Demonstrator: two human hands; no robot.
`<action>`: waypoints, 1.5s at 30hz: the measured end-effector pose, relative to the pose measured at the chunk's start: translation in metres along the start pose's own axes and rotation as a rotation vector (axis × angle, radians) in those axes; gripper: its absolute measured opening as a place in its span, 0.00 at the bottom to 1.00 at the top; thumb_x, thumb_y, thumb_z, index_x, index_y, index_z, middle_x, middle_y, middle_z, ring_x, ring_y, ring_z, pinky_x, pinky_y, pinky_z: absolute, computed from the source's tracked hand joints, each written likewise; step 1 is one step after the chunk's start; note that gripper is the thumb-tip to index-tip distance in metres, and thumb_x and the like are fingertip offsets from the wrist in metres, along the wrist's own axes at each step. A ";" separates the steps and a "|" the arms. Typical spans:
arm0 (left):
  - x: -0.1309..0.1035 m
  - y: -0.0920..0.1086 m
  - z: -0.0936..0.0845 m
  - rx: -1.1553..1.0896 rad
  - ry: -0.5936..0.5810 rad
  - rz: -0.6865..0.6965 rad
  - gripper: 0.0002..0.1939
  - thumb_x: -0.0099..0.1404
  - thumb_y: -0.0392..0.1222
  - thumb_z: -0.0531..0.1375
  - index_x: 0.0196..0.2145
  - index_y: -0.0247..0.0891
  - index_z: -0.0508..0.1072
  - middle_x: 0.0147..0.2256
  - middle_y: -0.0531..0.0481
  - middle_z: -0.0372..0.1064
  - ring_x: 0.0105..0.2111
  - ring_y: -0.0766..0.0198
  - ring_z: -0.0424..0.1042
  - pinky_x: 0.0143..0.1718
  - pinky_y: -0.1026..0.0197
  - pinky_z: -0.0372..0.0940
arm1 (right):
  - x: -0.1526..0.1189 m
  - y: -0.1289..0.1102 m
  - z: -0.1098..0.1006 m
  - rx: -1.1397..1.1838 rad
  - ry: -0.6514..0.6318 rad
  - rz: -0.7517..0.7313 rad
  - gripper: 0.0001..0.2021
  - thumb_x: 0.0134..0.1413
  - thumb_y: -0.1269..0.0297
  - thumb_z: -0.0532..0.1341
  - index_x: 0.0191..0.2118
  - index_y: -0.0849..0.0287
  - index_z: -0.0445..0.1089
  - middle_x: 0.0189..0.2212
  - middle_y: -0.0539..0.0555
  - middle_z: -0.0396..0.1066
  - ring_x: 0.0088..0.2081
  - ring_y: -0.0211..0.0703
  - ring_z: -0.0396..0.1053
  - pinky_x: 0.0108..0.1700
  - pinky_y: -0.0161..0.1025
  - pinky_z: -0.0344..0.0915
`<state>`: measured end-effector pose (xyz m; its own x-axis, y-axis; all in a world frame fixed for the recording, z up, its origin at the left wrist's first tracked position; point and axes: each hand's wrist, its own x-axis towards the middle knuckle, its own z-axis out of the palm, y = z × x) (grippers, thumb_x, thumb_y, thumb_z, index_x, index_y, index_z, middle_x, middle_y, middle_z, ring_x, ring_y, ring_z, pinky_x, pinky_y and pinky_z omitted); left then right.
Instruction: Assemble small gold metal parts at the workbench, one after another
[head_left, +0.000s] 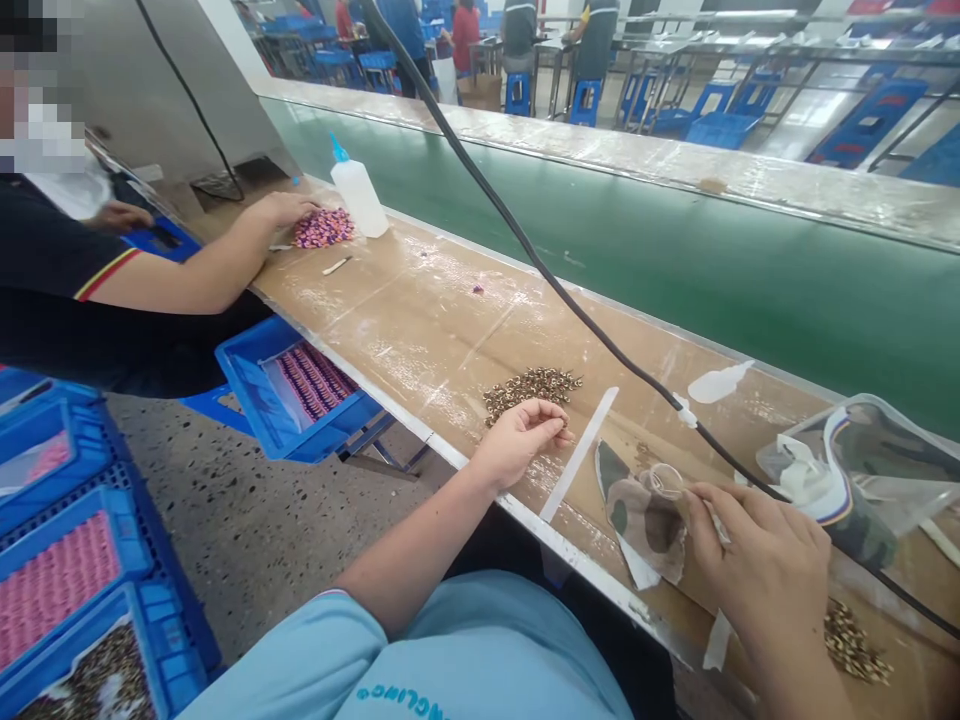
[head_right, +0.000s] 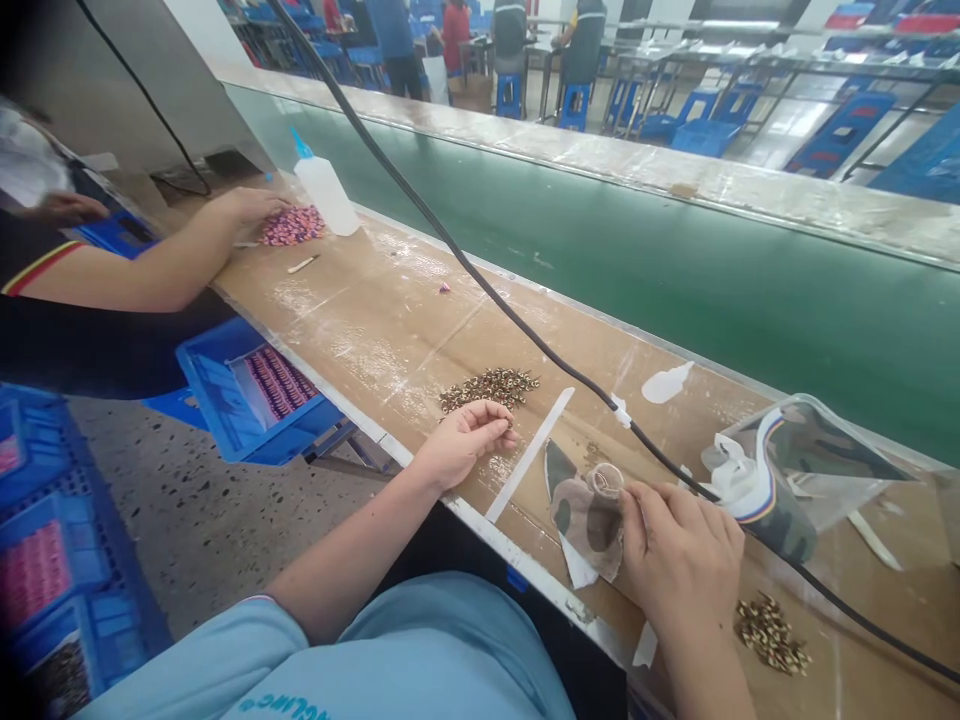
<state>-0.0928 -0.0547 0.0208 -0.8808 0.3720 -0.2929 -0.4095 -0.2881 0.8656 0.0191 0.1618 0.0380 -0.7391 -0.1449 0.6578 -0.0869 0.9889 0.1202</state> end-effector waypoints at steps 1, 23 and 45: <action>-0.001 -0.003 0.004 -0.096 -0.037 -0.043 0.11 0.53 0.39 0.67 0.30 0.34 0.68 0.26 0.54 0.68 0.27 0.70 0.72 0.35 0.64 0.67 | -0.001 0.000 0.000 0.005 -0.009 0.009 0.10 0.60 0.62 0.57 0.29 0.58 0.71 0.26 0.53 0.71 0.28 0.42 0.62 0.36 0.40 0.55; -0.015 -0.051 0.042 -0.087 -0.315 -0.172 0.19 0.49 0.48 0.69 0.31 0.33 0.68 0.24 0.51 0.72 0.25 0.69 0.73 0.33 0.63 0.67 | -0.008 -0.015 -0.014 0.429 -0.052 0.309 0.07 0.59 0.61 0.58 0.34 0.55 0.71 0.31 0.51 0.70 0.35 0.41 0.67 0.41 0.40 0.60; -0.018 -0.053 0.041 -0.043 -0.331 -0.144 0.19 0.50 0.50 0.69 0.31 0.33 0.68 0.24 0.52 0.71 0.27 0.68 0.72 0.35 0.61 0.67 | 0.002 -0.025 -0.023 0.261 -0.004 0.048 0.02 0.55 0.70 0.62 0.35 0.57 0.70 0.30 0.51 0.72 0.31 0.39 0.64 0.38 0.40 0.57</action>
<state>-0.0457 -0.0095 -0.0034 -0.6916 0.6751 -0.2568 -0.5396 -0.2465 0.8050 0.0358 0.1357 0.0535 -0.7494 -0.0977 0.6549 -0.2201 0.9696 -0.1073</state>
